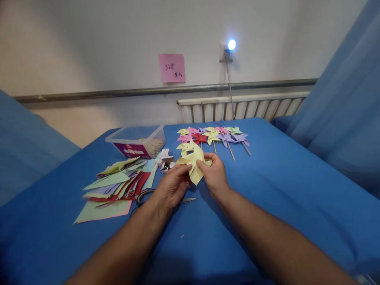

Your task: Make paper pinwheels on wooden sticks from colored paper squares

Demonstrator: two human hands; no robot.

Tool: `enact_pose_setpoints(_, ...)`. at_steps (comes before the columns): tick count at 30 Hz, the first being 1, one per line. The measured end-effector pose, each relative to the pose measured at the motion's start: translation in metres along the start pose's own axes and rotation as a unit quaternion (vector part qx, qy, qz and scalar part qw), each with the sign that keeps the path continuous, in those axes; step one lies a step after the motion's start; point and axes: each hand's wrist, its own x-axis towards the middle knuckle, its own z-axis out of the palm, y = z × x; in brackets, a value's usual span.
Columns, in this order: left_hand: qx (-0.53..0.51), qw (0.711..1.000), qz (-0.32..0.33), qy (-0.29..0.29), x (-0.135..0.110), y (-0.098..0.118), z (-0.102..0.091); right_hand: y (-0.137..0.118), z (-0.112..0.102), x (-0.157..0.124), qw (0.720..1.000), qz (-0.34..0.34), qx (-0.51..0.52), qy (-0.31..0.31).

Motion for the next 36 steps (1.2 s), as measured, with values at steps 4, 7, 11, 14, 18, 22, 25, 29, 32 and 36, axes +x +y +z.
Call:
enact_pose_setpoints(4,0.007,1.000,0.004,-0.008,-0.001,0.000,0.001,-0.001,0.003,-0.004,1.000,0.002,0.029,-0.009)
enact_pose_setpoints(7,0.012,1.000,0.004,-0.010,-0.004,0.002,0.003,-0.002,0.004,-0.006,0.999,0.009,0.026,-0.022)
enact_pose_setpoints(11,0.017,1.000,0.017,-0.004,-0.006,0.004,0.005,-0.001,0.003,-0.008,0.998,0.020,0.032,-0.046)
enact_pose_setpoints(14,0.036,0.999,0.018,-0.007,-0.005,0.005,0.004,0.001,0.001,-0.006,0.998,0.027,0.026,-0.055)
enact_pose_setpoints(18,0.050,0.998,0.026,-0.012,-0.002,0.007,0.001,0.002,0.000,-0.004,0.998,0.015,0.006,-0.067)
enact_pose_setpoints(22,0.003,1.000,0.011,0.001,0.002,0.016,-0.003,-0.006,-0.002,-0.008,0.985,-0.112,-0.084,-0.100)
enact_pose_setpoints(25,-0.036,0.999,-0.010,0.018,0.002,0.025,-0.004,-0.016,-0.005,-0.014,0.941,-0.243,-0.199,-0.128)
enact_pose_setpoints(29,-0.059,0.998,-0.028,0.024,-0.004,0.034,-0.002,-0.024,-0.008,-0.017,0.872,-0.340,-0.314,-0.161)
enact_pose_setpoints(32,-0.058,0.998,-0.029,0.012,-0.006,0.033,-0.001,-0.026,-0.010,-0.013,0.855,-0.356,-0.335,-0.175)
enact_pose_setpoints(36,-0.040,0.999,-0.008,-0.005,-0.004,0.026,-0.002,-0.023,-0.010,-0.008,0.880,-0.328,-0.309,-0.150)
